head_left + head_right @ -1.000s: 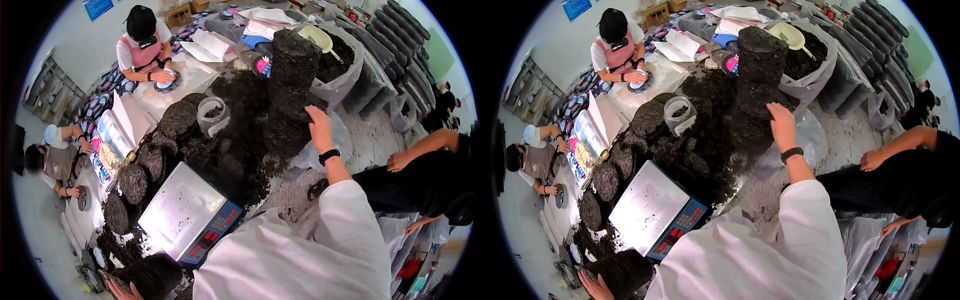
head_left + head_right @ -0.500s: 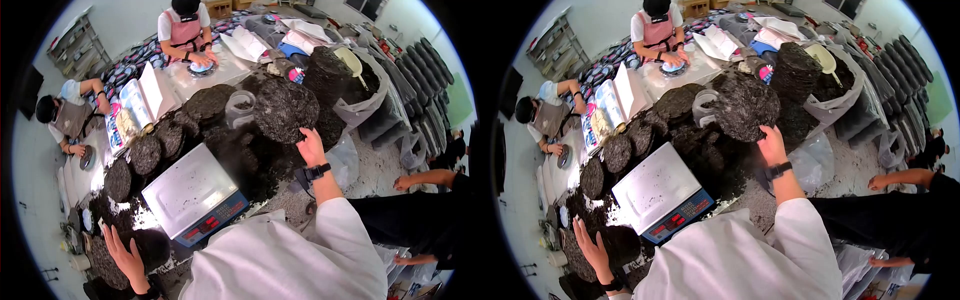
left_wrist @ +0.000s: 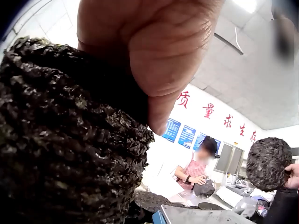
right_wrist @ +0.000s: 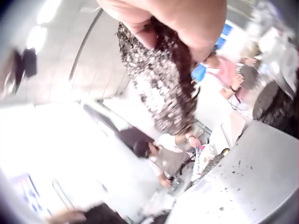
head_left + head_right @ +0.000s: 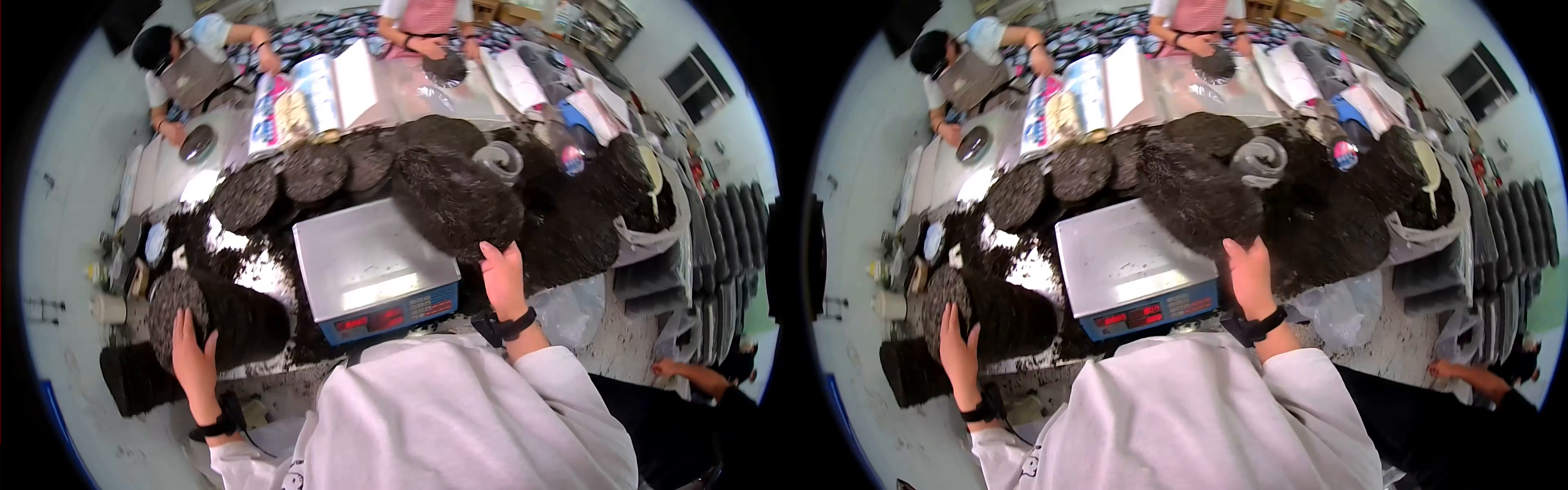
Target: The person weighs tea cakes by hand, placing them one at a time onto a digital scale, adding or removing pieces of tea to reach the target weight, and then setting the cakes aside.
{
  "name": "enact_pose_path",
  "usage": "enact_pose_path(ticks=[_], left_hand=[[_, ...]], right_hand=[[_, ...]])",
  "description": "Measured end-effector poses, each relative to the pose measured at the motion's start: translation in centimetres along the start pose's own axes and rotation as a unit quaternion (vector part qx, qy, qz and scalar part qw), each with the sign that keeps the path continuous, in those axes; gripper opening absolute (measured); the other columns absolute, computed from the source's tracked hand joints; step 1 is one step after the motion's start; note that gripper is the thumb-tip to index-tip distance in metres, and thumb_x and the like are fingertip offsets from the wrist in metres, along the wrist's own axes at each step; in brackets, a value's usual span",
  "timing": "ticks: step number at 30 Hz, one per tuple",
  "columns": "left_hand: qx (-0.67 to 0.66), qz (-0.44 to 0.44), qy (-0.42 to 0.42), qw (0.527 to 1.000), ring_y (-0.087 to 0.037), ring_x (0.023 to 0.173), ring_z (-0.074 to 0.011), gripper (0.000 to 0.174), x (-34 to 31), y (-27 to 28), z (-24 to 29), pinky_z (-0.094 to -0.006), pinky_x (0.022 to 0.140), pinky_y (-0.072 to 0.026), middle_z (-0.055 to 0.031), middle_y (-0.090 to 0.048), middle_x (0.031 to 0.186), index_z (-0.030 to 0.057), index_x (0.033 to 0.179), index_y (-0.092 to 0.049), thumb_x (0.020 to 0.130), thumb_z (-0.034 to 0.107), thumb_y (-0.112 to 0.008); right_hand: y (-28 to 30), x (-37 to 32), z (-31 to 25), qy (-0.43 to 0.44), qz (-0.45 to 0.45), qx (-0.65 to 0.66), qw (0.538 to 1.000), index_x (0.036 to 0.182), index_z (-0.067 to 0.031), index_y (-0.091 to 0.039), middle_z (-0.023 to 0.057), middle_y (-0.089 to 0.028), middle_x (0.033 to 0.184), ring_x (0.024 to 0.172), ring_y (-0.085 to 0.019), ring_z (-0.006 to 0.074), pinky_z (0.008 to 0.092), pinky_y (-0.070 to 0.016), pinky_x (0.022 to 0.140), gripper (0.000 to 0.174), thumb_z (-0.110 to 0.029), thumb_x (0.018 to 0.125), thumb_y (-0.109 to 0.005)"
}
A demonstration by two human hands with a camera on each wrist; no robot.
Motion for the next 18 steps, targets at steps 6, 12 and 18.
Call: enact_pose_path(ticks=[6, 12, 18], left_hand=[[0.02, 0.037, 0.04, 0.998, -0.045, 0.124, -0.0341, 0.049, -0.3, 0.6, -0.9, -0.0378, 0.102, -0.0377, -0.0182, -0.048, 0.135, 0.0012, 0.13, -0.047, 0.083, 0.005, -0.058], [-0.198, 0.374, 0.191, 0.885, -0.061, 0.097, -0.0235, 0.03, -4.3, 10.0, -6.8, -0.0323, 0.089, -0.0472, -0.0174, -0.063, 0.11, -0.0069, 0.116, -0.054, 0.095, 0.014, -0.052], [-0.389, 0.169, 0.222, 0.878, -0.058, 0.086, -0.0192, 0.025, -0.9, 0.5, 2.9, -0.0328, 0.079, -0.0487, -0.0113, -0.063, 0.1, -0.0048, 0.105, -0.054, 0.096, 0.019, -0.052]], right_hand=[[-7.2, -4.0, 12.9, 0.198, -0.288, -0.787, 0.508, 0.128, -0.0071, -0.05, 0.0116, -0.05, 0.133, 0.128, -0.041, 0.0277, 0.0469, -0.0271, 0.109, 0.055, -0.012, 0.076, -0.066], [-2.8, -3.8, 9.8, 0.179, -0.202, -0.776, 0.57, 0.123, -0.0052, -0.054, 0.0122, -0.051, 0.132, 0.127, -0.042, 0.0304, 0.0462, -0.0292, 0.108, 0.046, -0.016, 0.079, -0.064], [0.0, -2.0, 7.0, -0.016, -0.066, -0.411, 0.909, 0.124, 0.0006, -0.053, 0.0094, -0.057, 0.124, 0.116, -0.053, 0.017, 0.0288, -0.0411, 0.097, 0.035, -0.004, 0.089, -0.055]])
Point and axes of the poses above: each hand's wrist, its own x-axis towards the middle knuckle, its own y-axis out of the back of the hand, z = x × y, the point moved 9 cm from there along x, towards the middle knuckle
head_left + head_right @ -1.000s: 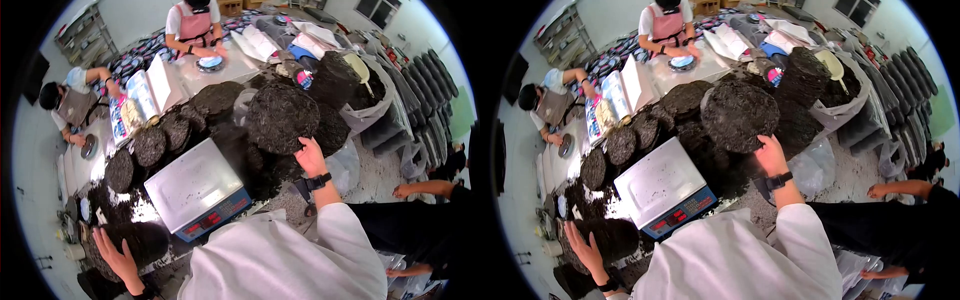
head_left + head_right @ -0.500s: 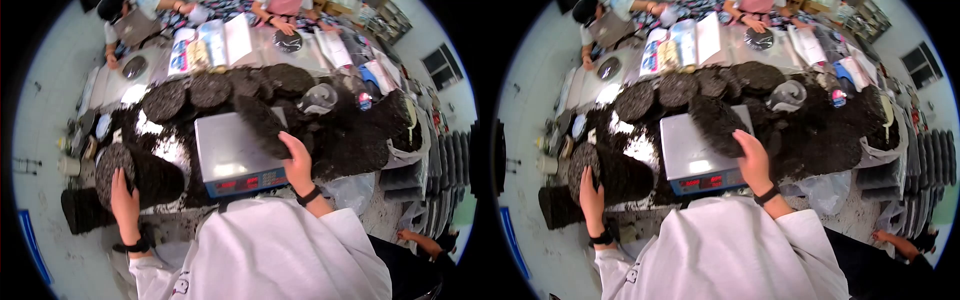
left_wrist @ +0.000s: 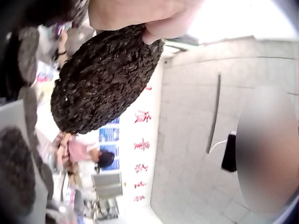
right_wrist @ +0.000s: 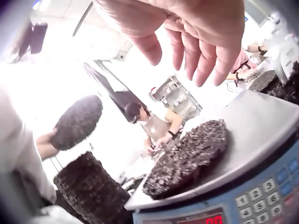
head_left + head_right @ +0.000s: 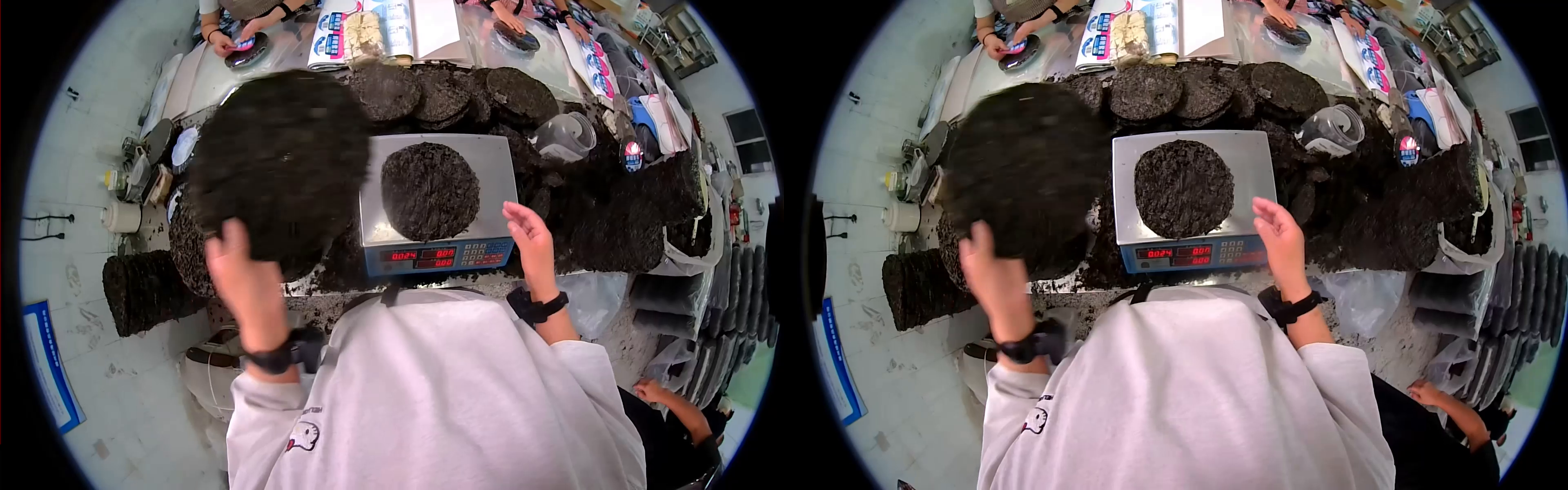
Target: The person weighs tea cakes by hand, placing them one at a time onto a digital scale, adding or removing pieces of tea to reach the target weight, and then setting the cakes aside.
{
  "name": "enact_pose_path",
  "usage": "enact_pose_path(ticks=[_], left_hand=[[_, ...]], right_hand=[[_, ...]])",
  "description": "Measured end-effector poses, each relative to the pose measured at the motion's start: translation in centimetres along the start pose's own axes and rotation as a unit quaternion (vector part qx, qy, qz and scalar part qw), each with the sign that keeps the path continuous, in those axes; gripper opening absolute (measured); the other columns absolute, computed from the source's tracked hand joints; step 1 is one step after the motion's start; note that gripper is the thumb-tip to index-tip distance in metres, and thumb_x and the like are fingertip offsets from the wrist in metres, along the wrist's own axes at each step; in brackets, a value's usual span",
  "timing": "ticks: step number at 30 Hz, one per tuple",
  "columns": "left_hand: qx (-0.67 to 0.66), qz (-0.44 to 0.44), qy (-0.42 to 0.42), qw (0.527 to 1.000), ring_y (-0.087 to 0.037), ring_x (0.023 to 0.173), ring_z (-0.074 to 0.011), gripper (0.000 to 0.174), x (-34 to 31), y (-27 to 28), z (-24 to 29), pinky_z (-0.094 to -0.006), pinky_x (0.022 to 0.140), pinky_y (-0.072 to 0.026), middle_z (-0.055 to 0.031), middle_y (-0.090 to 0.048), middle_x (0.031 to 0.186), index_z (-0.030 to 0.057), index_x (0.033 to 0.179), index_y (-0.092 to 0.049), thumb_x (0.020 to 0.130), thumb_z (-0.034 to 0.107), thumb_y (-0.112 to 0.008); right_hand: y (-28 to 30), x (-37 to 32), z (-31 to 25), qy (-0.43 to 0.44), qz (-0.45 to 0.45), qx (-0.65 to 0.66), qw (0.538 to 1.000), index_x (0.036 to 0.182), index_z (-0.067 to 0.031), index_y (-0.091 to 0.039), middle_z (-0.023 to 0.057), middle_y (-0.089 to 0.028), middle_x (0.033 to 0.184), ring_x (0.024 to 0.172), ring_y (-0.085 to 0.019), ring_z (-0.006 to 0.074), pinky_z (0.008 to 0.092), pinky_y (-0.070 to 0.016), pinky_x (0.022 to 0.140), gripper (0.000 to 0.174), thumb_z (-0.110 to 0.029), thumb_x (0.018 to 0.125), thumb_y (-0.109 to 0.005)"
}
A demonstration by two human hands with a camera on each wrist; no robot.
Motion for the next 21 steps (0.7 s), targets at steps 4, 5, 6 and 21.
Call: enact_pose_path(ticks=[4, 5, 6, 21], left_hand=[[-0.002, -0.156, -0.23, 0.961, -0.056, 0.108, -0.0241, 0.03, -5.5, -12.3, 4.8, -0.0353, 0.095, -0.043, -0.0132, -0.061, 0.114, -0.001, 0.113, -0.059, 0.084, -0.001, -0.051], [0.034, -0.197, -0.412, 0.889, -0.052, 0.121, -0.0282, 0.04, -8.4, -15.8, 5.5, -0.0374, 0.103, -0.0397, -0.0141, -0.059, 0.123, 0.0004, 0.114, -0.06, 0.076, -0.009, -0.049], [0.08, -0.278, -0.462, 0.839, -0.047, 0.125, -0.0292, 0.047, -10.6, -18.9, 5.0, -0.0418, 0.107, -0.0334, -0.0143, -0.054, 0.129, 0.0025, 0.119, -0.057, 0.073, -0.005, -0.058], [0.095, -0.084, -0.459, 0.88, -0.033, 0.133, -0.0358, 0.073, -1.4, -10.0, 11.6, -0.0437, 0.106, -0.0313, -0.0173, -0.036, 0.144, 0.0056, 0.135, -0.044, 0.073, 0.023, -0.077]], right_hand=[[0.8, -0.2, -2.5, 0.063, 0.022, 0.005, 0.998, 0.123, 0.0016, -0.054, 0.01, -0.059, 0.121, 0.115, -0.054, 0.0183, 0.0296, -0.0415, 0.097, 0.035, -0.003, 0.088, -0.056], [1.3, -0.4, -2.7, 0.077, 0.024, -0.054, 0.995, 0.121, 0.001, -0.055, 0.0105, -0.06, 0.121, 0.114, -0.055, 0.0193, 0.0303, -0.0417, 0.097, 0.034, -0.003, 0.087, -0.056], [1.8, -0.6, -2.8, 0.091, 0.026, -0.113, 0.989, 0.12, 0.0004, -0.057, 0.0111, -0.061, 0.12, 0.113, -0.056, 0.0203, 0.031, -0.0418, 0.097, 0.034, -0.004, 0.086, -0.057], [6.3, 4.7, -6.6, 0.12, 0.047, -0.142, 0.981, 0.121, -0.0007, -0.057, 0.0098, -0.063, 0.112, 0.103, -0.059, 0.0154, 0.0281, -0.0464, 0.089, 0.035, -0.002, 0.085, -0.059]])
Point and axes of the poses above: each hand's wrist, its own x-axis towards the middle knuckle, its own y-axis out of the back of the hand, z = x × y, the point moved 9 cm from there along x, towards the middle knuckle
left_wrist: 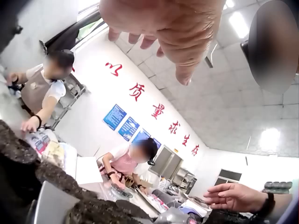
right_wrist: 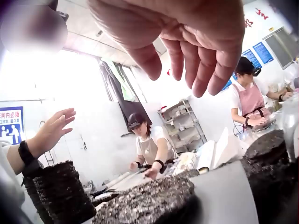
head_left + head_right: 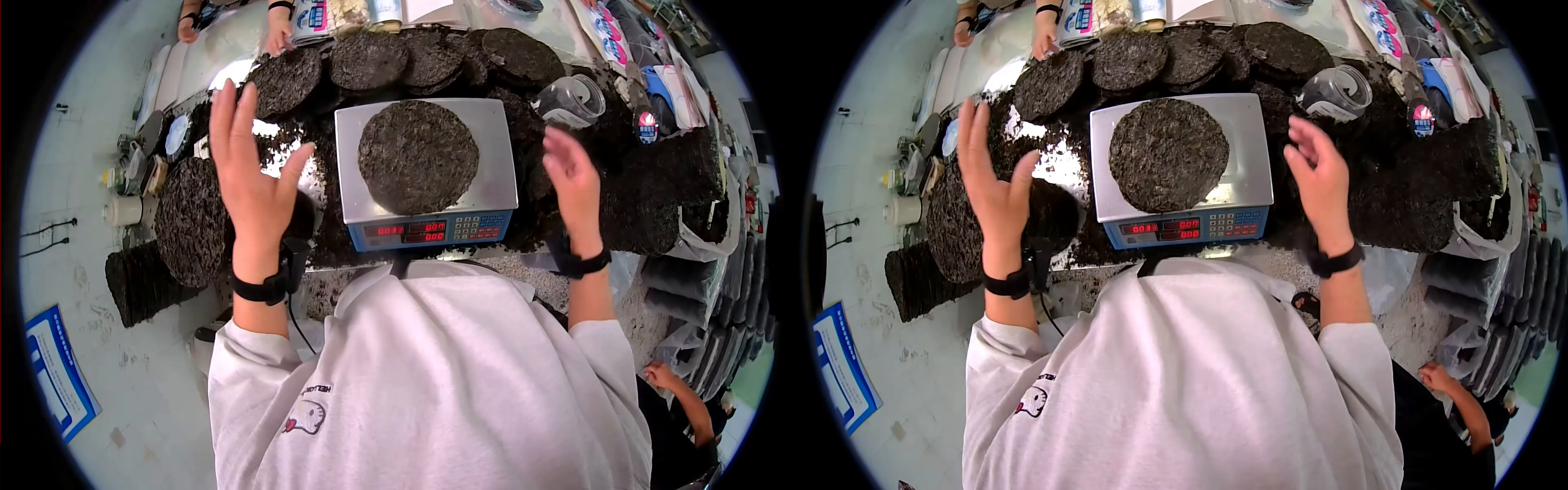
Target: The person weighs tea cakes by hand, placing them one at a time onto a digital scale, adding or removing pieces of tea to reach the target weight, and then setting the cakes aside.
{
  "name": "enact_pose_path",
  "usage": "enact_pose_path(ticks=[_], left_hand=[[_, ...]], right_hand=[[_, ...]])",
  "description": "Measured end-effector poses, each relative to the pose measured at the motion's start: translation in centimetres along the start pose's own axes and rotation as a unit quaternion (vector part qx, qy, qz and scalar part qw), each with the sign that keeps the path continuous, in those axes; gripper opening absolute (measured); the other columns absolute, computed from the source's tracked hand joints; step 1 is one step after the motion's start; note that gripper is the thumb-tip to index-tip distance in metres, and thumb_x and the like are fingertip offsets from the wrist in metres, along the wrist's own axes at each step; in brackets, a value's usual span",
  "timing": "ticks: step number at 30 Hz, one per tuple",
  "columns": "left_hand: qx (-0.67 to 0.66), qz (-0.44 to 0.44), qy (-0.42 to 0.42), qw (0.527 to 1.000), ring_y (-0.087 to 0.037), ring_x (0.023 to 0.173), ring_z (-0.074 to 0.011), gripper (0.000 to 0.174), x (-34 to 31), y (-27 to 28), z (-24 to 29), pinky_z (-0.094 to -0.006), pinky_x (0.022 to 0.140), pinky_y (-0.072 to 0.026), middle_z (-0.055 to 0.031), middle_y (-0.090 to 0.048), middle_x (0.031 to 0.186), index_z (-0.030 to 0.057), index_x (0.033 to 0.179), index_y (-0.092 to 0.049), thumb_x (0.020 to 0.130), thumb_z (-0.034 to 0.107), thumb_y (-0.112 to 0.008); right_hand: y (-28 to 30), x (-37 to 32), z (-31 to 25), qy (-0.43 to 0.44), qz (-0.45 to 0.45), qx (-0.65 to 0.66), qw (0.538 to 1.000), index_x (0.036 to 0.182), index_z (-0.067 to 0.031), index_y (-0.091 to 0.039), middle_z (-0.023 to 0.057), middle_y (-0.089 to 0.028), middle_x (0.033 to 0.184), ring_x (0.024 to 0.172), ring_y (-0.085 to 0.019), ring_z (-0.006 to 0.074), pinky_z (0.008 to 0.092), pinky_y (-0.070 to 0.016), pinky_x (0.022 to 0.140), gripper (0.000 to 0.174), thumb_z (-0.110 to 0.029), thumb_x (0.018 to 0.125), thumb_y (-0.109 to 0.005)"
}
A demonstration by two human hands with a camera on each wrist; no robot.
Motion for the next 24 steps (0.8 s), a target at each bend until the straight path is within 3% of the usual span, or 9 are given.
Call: enact_pose_path(ticks=[4, 6, 9, 10, 11, 17, 19, 21, 24], left_hand=[[-0.03, 0.012, -0.001, 0.999, -0.037, 0.131, -0.0345, 0.068, 0.3, 0.6, 0.6, -0.0419, 0.104, -0.0341, -0.0174, -0.037, 0.143, 0.0055, 0.134, -0.046, 0.075, 0.023, -0.076], [-0.037, -0.002, -0.007, 0.999, -0.036, 0.131, -0.035, 0.066, -0.1, -0.4, 1.1, -0.0423, 0.105, -0.0332, -0.0176, -0.037, 0.143, 0.0053, 0.132, -0.048, 0.074, 0.022, -0.076], [-0.026, -0.056, 0.018, 0.998, -0.036, 0.132, -0.0343, 0.065, -1.6, -2.6, 1.3, -0.0414, 0.107, -0.031, -0.0181, -0.035, 0.144, 0.0048, 0.133, -0.047, 0.075, 0.015, -0.073], [-0.049, -0.066, 0.039, 0.996, -0.034, 0.133, -0.0344, 0.07, -2.5, -3.4, 1.1, -0.042, 0.108, -0.0307, -0.0174, -0.034, 0.145, 0.0056, 0.133, -0.047, 0.07, 0.01, -0.076], [-0.081, -0.096, 0.085, 0.988, -0.033, 0.134, -0.0359, 0.073, -3.4, -4.8, 0.5, -0.0424, 0.108, -0.0301, -0.0175, -0.034, 0.145, 0.0054, 0.132, -0.047, 0.066, 0.01, -0.079], [-0.048, -0.333, 0.07, 0.939, -0.024, 0.138, -0.0373, 0.09, -11.2, -15.9, 2.0, -0.05, 0.11, -0.0245, -0.016, -0.028, 0.148, 0.0137, 0.139, -0.04, 0.062, 0.026, -0.083], [-0.03, -0.391, 0.069, 0.917, -0.023, 0.138, -0.0371, 0.089, -13.9, -18.7, 2.3, -0.0489, 0.109, -0.0254, -0.0163, -0.029, 0.148, 0.0124, 0.139, -0.04, 0.062, 0.026, -0.082], [-0.032, -0.379, 0.066, 0.922, -0.023, 0.138, -0.0369, 0.089, -14.0, -19.2, 3.0, -0.0483, 0.109, -0.0256, -0.0166, -0.029, 0.147, 0.0114, 0.139, -0.04, 0.063, 0.027, -0.082], [-0.027, -0.367, 0.074, 0.927, -0.024, 0.137, -0.0371, 0.089, -13.5, -19.2, 3.7, -0.0474, 0.109, -0.0264, -0.0175, -0.029, 0.147, 0.0097, 0.139, -0.04, 0.063, 0.026, -0.082]], right_hand=[[-1.7, 4.3, -1.1, 0.025, 0.005, 0.043, 0.999, 0.122, 0.0009, -0.054, 0.0109, -0.061, 0.117, 0.103, -0.059, 0.0159, 0.0278, -0.0466, 0.088, 0.038, -0.003, 0.085, -0.06], [-2.9, 5.2, 0.7, 0.006, 0.019, 0.076, 0.997, 0.123, 0.0022, -0.052, 0.0123, -0.06, 0.119, 0.101, -0.059, 0.0158, 0.0278, -0.0472, 0.088, 0.041, -0.004, 0.084, -0.062], [-5.1, 3.9, 4.3, -0.048, 0.017, 0.021, 0.999, 0.125, 0.0022, -0.049, 0.014, -0.059, 0.119, 0.094, -0.061, 0.0159, 0.0282, -0.0489, 0.084, 0.048, -0.009, 0.082, -0.067], [-6.1, 3.1, 6.1, -0.062, 0.008, 0.021, 0.998, 0.125, 0.002, -0.049, 0.0143, -0.06, 0.118, 0.092, -0.061, 0.0159, 0.0284, -0.0492, 0.083, 0.05, -0.011, 0.081, -0.068], [-6.9, 2.2, 7.6, -0.076, 0.0, 0.021, 0.997, 0.126, 0.0018, -0.049, 0.0146, -0.06, 0.118, 0.09, -0.062, 0.0159, 0.0287, -0.0495, 0.081, 0.052, -0.012, 0.081, -0.069], [-11.5, -0.6, 11.9, -0.175, -0.027, -0.052, 0.983, 0.129, 0.0013, -0.044, 0.0193, -0.062, 0.109, 0.089, -0.063, 0.0231, 0.0326, -0.0506, 0.078, 0.069, -0.023, 0.073, -0.078], [-12.6, -0.7, 10.6, -0.12, 0.005, 0.115, 0.986, 0.124, 0.0016, -0.047, 0.0152, -0.062, 0.105, 0.094, -0.061, 0.0222, 0.0326, -0.0488, 0.081, 0.06, -0.019, 0.075, -0.075], [-13.5, -1.4, 9.7, -0.194, 0.0, 0.185, 0.963, 0.119, 0.0017, -0.05, 0.0129, -0.062, 0.106, 0.096, -0.06, 0.0198, 0.0314, -0.0473, 0.084, 0.05, -0.012, 0.076, -0.072], [-14.0, -1.9, 10.5, -0.235, 0.03, 0.273, 0.933, 0.115, 0.0017, -0.052, 0.0114, -0.062, 0.106, 0.096, -0.059, 0.0187, 0.0308, -0.0466, 0.085, 0.041, -0.007, 0.079, -0.069]])
Point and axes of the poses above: each hand's wrist, its own x-axis towards the middle knuckle, its own y-axis out of the back of the hand, z = x × y, the point moved 9 cm from there along x, towards the middle knuckle
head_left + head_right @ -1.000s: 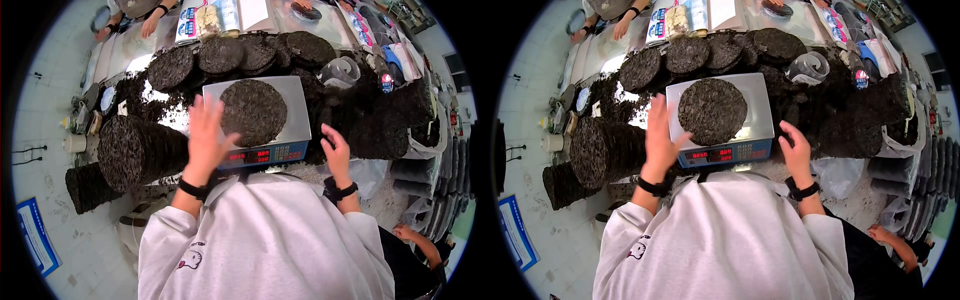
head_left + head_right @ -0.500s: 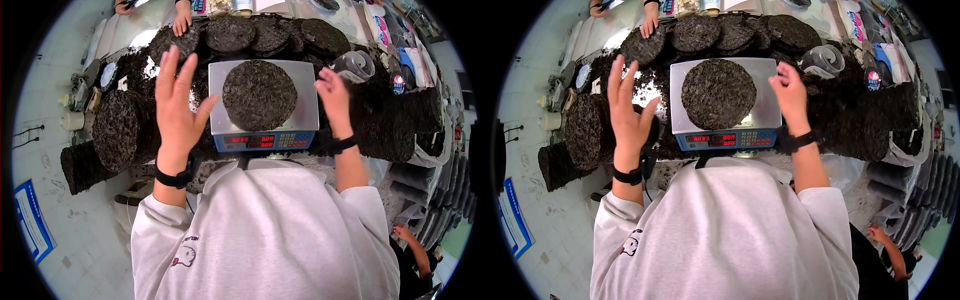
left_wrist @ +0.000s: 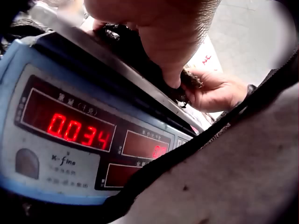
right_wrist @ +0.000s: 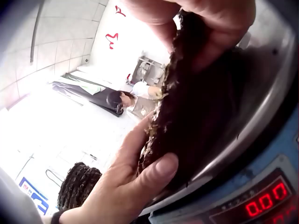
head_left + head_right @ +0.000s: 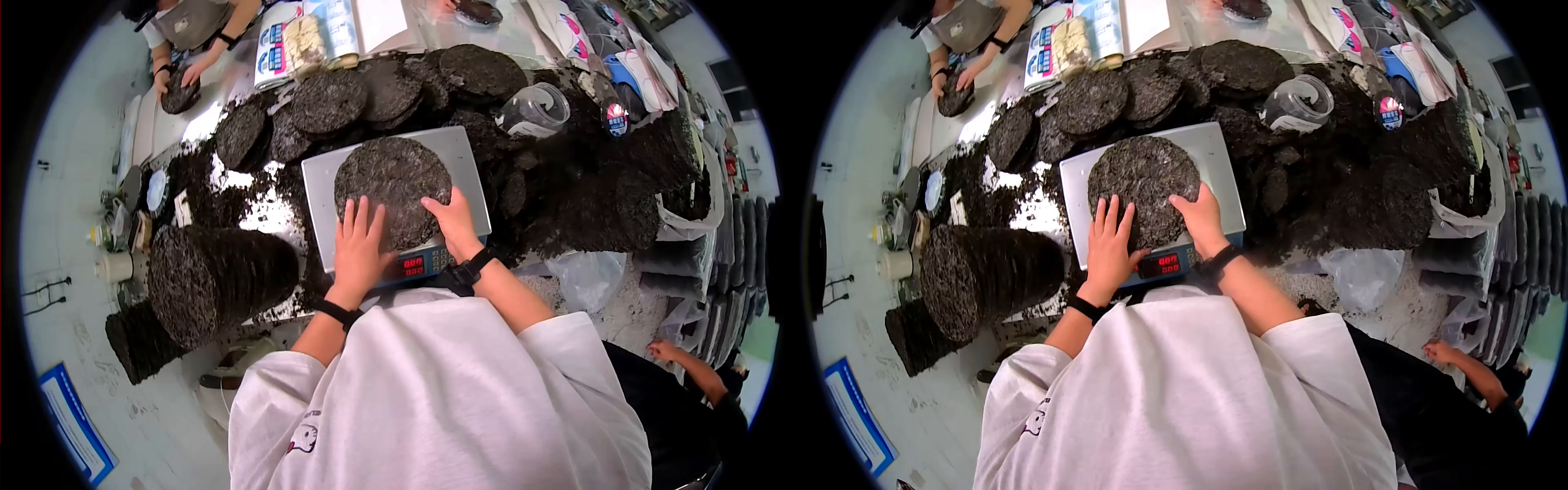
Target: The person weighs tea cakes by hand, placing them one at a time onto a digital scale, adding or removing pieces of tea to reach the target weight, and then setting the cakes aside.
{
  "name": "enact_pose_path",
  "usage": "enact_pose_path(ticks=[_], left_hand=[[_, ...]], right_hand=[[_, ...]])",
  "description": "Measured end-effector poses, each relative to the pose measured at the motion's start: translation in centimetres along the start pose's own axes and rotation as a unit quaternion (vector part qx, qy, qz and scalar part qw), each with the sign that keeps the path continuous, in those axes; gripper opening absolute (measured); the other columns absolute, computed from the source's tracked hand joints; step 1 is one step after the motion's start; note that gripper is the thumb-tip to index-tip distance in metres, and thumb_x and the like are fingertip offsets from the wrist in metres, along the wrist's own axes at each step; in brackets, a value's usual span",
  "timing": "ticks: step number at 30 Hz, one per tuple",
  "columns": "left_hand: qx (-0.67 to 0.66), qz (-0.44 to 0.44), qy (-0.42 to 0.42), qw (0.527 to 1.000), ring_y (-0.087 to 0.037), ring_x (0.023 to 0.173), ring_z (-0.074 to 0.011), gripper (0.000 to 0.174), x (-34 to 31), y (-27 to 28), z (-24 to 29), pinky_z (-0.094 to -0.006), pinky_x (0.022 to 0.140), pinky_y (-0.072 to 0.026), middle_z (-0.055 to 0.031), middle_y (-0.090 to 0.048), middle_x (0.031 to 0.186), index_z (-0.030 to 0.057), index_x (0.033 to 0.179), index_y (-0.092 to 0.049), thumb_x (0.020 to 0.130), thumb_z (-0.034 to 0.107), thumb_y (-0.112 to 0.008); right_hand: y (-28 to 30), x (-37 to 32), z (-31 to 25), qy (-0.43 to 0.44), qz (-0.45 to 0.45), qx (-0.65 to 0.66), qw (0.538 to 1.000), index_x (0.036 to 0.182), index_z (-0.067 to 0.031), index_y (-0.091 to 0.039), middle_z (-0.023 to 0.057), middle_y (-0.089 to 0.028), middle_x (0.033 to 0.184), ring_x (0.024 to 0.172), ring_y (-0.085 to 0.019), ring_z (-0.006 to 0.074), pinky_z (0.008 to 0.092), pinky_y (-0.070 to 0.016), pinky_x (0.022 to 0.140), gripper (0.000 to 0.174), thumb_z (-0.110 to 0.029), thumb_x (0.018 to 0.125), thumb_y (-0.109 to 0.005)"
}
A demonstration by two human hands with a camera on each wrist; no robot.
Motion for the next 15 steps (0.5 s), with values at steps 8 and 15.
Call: enact_pose_path(ticks=[8, 15], left_hand=[[0.009, 0.156, 0.004, 0.988, -0.029, 0.135, -0.0389, 0.089, -2.8, 13.0, -0.4, -0.0452, 0.109, -0.0269, -0.021, -0.031, 0.146, 0.0019, 0.135, -0.041, 0.059, 0.018, -0.083], [0.043, 0.113, -0.036, 0.992, -0.031, 0.135, -0.0324, 0.058, 5.9, 5.6, 2.7, -0.0473, 0.111, -0.022, -0.0155, -0.038, 0.143, 0.0044, 0.136, -0.042, 0.083, 0.016, -0.062]], right_hand=[[2.9, 1.2, -4.5, 0.012, -0.059, 0.163, 0.985, 0.117, 0.0008, -0.051, 0.0075, -0.062, 0.108, 0.097, -0.059, 0.0158, 0.0306, -0.0462, 0.089, 0.039, -0.001, 0.08, -0.065], [0.7, 2.3, -1.7, -0.024, -0.105, 0.036, 0.994, 0.116, 0.002, -0.052, 0.0081, -0.062, 0.109, 0.096, -0.059, 0.0144, 0.0286, -0.0467, 0.087, 0.038, 0.001, 0.08, -0.064]])
Point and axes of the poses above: each hand's wrist, its own x-axis towards the middle knuckle, its own y-axis out of the back of the hand, z = x × y, the point moved 9 cm from there along x, towards the middle knuckle
